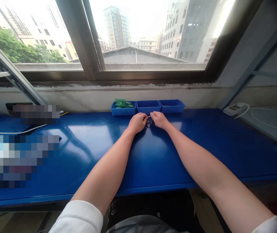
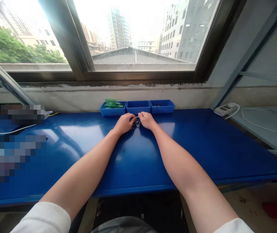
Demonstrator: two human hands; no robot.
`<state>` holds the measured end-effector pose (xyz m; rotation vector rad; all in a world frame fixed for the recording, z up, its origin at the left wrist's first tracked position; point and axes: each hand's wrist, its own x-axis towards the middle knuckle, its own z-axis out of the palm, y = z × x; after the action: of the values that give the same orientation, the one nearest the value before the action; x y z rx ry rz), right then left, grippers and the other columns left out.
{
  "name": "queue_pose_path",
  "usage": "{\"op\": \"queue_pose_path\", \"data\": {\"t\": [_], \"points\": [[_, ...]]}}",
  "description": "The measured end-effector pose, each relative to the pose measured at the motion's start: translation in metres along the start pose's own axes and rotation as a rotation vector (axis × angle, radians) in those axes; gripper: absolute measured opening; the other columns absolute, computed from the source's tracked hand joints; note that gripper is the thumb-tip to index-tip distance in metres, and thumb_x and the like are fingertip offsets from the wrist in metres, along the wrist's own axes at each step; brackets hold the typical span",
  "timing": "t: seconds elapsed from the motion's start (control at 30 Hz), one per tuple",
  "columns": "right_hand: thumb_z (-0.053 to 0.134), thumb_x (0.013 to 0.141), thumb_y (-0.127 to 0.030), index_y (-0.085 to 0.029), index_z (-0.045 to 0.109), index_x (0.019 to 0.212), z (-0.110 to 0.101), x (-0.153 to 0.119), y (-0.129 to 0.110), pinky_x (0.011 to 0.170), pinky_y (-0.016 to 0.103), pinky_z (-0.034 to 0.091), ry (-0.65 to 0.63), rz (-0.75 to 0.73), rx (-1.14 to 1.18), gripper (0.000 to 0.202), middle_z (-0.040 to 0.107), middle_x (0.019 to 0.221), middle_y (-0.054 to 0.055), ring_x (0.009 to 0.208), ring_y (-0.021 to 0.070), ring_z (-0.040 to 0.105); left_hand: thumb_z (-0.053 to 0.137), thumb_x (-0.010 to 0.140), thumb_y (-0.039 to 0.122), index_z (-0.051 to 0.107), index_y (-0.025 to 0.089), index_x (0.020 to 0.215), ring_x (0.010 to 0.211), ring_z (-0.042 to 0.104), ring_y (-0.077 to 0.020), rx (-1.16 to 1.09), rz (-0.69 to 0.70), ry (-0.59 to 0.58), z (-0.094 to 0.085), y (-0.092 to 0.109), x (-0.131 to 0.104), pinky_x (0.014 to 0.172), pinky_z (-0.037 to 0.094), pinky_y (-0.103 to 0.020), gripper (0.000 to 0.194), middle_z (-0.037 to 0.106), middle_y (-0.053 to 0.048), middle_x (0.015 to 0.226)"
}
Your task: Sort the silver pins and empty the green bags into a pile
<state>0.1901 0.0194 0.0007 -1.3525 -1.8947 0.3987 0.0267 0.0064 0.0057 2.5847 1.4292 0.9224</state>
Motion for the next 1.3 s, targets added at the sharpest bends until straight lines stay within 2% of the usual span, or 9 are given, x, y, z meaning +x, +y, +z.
{"op": "queue_pose_path", "data": {"t": [0.3,0.5,0.67,0.8,0.93,1.03,1.13,1.23,1.3], "points": [[0.063,0.071,-0.041,-0.017,0.064,0.075,-0.003,-0.002,-0.004,0.069,0.030,0.049,0.066,-0.015,0.506,0.024,0.068,0.069,0.003,0.070,0.0188,0.064,0.037,0.092,0.030,0.064,0.019,0.087,0.080,0.059,-0.0186,0.057,-0.053,0.011,0.000,-0.002,0.000,0.067,0.043,-0.028,0.030,0.065,-0.007,0.090],[0.066,0.068,-0.034,-0.017,0.069,0.074,-0.004,-0.002,-0.002,0.075,0.032,0.051,0.107,0.017,0.568,0.019,0.071,0.074,0.005,0.076,0.0215,0.067,0.040,0.091,0.035,0.062,0.019,0.099,0.090,0.060,-0.0200,0.035,-0.077,0.035,0.000,-0.001,0.000,0.076,0.045,-0.029,0.028,0.066,-0.007,0.099],[0.060,0.070,-0.026,-0.015,0.069,0.093,-0.008,0.003,0.003,0.085,0.032,0.049,0.348,0.063,0.431,0.027,0.071,0.093,0.008,0.088,0.0206,0.065,0.045,0.089,0.036,0.055,0.016,0.116,0.101,0.058,-0.0216,0.030,-0.166,0.067,-0.001,0.000,0.001,0.086,0.045,-0.030,0.035,0.063,-0.010,0.112],[0.050,0.075,-0.022,-0.014,0.062,0.113,-0.012,0.004,0.006,0.097,0.038,0.041,0.500,0.186,0.092,0.041,0.067,0.108,0.010,0.107,0.0237,0.055,0.046,0.088,0.034,0.056,0.016,0.115,0.102,0.058,-0.0223,0.048,-0.186,0.058,0.000,0.000,0.001,0.086,0.045,-0.032,0.034,0.063,-0.010,0.112],[0.051,0.075,-0.025,-0.016,0.046,0.132,-0.014,0.003,0.007,0.098,0.051,0.033,0.458,0.331,-0.204,0.059,0.058,0.122,0.012,0.117,0.0310,0.040,0.046,0.087,0.032,0.058,0.018,0.111,0.100,0.059,-0.0222,0.060,-0.172,0.035,-0.001,-0.001,0.000,0.086,0.046,-0.032,0.030,0.063,-0.009,0.109],[0.056,0.071,-0.031,-0.021,0.035,0.140,-0.015,0.002,0.010,0.094,0.055,0.033,0.376,0.409,-0.297,0.072,0.040,0.142,0.011,0.117,0.0346,0.035,0.046,0.087,0.031,0.059,0.019,0.108,0.099,0.059,-0.0216,0.067,-0.167,0.023,-0.001,-0.001,-0.001,0.085,0.046,-0.031,0.028,0.063,-0.008,0.108],[0.060,0.068,-0.035,-0.024,0.033,0.140,-0.014,0.001,0.013,0.092,0.056,0.033,0.303,0.436,-0.330,0.078,0.021,0.151,0.009,0.119,0.0377,0.031,0.045,0.086,0.030,0.060,0.020,0.107,0.098,0.059,-0.0213,0.068,-0.160,0.023,0.000,-0.002,-0.001,0.084,0.047,-0.031,0.028,0.063,-0.007,0.108],[0.060,0.067,-0.034,-0.023,0.036,0.138,-0.010,0.002,0.015,0.093,0.056,0.033,0.313,0.386,-0.318,0.076,0.019,0.151,0.010,0.121,0.0382,0.029,0.045,0.086,0.030,0.060,0.020,0.107,0.098,0.059,-0.0215,0.069,-0.165,0.015,0.001,-0.003,-0.002,0.083,0.047,-0.031,0.028,0.063,-0.006,0.108],[0.058,0.068,-0.031,-0.022,0.041,0.135,-0.007,0.004,0.015,0.094,0.055,0.034,0.351,0.321,-0.297,0.070,0.027,0.147,0.012,0.121,0.0369,0.030,0.045,0.085,0.031,0.060,0.020,0.107,0.098,0.059,-0.0216,0.074,-0.172,-0.006,0.002,-0.004,-0.001,0.083,0.048,-0.031,0.029,0.063,-0.006,0.109]]}}
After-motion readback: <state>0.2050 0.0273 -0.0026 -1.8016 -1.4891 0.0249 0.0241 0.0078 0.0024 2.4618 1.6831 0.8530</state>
